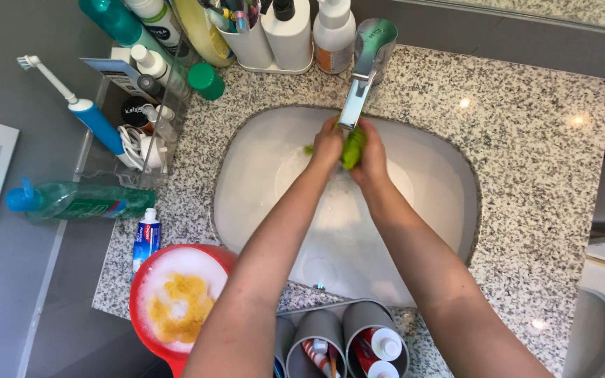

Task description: Cleaning a bathroom sink and faucet using a sponge, soap, and a cleaning cloth.

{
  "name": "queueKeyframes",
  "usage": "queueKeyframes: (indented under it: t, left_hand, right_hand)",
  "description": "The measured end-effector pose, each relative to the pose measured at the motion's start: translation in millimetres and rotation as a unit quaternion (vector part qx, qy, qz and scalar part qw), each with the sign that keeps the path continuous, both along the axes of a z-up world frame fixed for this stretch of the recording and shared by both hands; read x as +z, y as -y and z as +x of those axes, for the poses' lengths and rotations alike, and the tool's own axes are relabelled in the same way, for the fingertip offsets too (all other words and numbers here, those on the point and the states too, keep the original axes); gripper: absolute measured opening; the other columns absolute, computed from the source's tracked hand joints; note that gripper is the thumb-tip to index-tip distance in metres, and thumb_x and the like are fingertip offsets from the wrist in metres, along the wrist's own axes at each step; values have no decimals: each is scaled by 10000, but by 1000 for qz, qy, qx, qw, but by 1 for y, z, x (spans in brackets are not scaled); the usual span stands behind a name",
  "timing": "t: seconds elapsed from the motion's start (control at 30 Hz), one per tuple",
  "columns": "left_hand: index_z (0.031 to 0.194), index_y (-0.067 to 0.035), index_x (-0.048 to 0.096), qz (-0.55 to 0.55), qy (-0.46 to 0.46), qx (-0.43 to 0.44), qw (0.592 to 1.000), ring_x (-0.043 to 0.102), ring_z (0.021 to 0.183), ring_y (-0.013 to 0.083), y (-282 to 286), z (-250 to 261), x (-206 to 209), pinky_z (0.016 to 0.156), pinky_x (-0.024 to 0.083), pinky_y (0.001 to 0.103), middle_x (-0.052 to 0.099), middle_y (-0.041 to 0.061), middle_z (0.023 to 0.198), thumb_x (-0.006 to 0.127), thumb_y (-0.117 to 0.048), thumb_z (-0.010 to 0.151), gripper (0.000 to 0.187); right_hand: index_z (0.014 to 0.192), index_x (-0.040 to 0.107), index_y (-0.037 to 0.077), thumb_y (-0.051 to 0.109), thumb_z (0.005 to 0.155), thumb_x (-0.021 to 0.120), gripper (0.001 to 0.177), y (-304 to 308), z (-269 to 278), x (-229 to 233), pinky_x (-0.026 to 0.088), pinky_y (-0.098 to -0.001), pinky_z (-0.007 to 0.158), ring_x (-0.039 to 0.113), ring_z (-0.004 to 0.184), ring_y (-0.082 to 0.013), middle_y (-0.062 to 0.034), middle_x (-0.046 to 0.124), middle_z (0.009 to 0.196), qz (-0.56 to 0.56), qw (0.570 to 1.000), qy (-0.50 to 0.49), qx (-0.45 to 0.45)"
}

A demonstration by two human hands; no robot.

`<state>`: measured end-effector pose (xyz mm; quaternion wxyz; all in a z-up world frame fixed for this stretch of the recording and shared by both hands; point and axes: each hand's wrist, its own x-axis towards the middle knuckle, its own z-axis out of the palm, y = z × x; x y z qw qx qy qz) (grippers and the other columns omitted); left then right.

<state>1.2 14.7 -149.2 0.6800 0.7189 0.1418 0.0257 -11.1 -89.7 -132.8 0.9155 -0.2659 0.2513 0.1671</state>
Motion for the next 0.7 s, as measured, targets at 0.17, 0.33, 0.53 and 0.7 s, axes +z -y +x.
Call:
queueKeyframes:
  t: [0.17, 0.33, 0.53, 0.7]
  left_hand:
    - [1151, -61, 613, -367, -182, 63, 910, 640, 918, 233, 2, -3, 15, 774, 540, 416, 654, 113, 1030, 419, -376, 1049, 384]
    - [1063, -15, 648, -337, -182, 126, 915, 643, 862, 253, -2, -5, -10, 753, 531, 424, 668, 130, 982, 477, -393, 1043, 416]
    - [997, -10, 736, 15, -168, 93, 981, 692, 878, 300, -12, -24, 41, 783, 537, 432, 743, 184, 973, 474, -510, 1050, 567]
    - [1005, -108, 746, 281, -241, 52, 927, 730, 929, 369, -52, -36, 55, 816, 544, 476, 760, 184, 980, 517, -607, 998, 549]
  right_hand:
    - [1172, 648, 21, 259, 974, 683, 312, -33, -26, 50, 529, -323, 781, 633, 886, -164, -99, 701, 1004, -361, 891, 276, -11]
    - [981, 664, -18, 268, 1007, 669, 288, -31, -28, 76, 521, -333, 693, 620, 760, -162, -117, 713, 848, -485, 832, 268, 32]
    - [913, 686, -34, 215, 952, 592, 269, -10, 15, 6, 521, -437, 669, 693, 713, -311, -233, 710, 789, -602, 760, 220, 110]
    - [972, 726, 6, 239, 961, 543, 297, 19, 31, 0, 518, -534, 769, 679, 867, -471, -280, 710, 913, -690, 627, 297, 204]
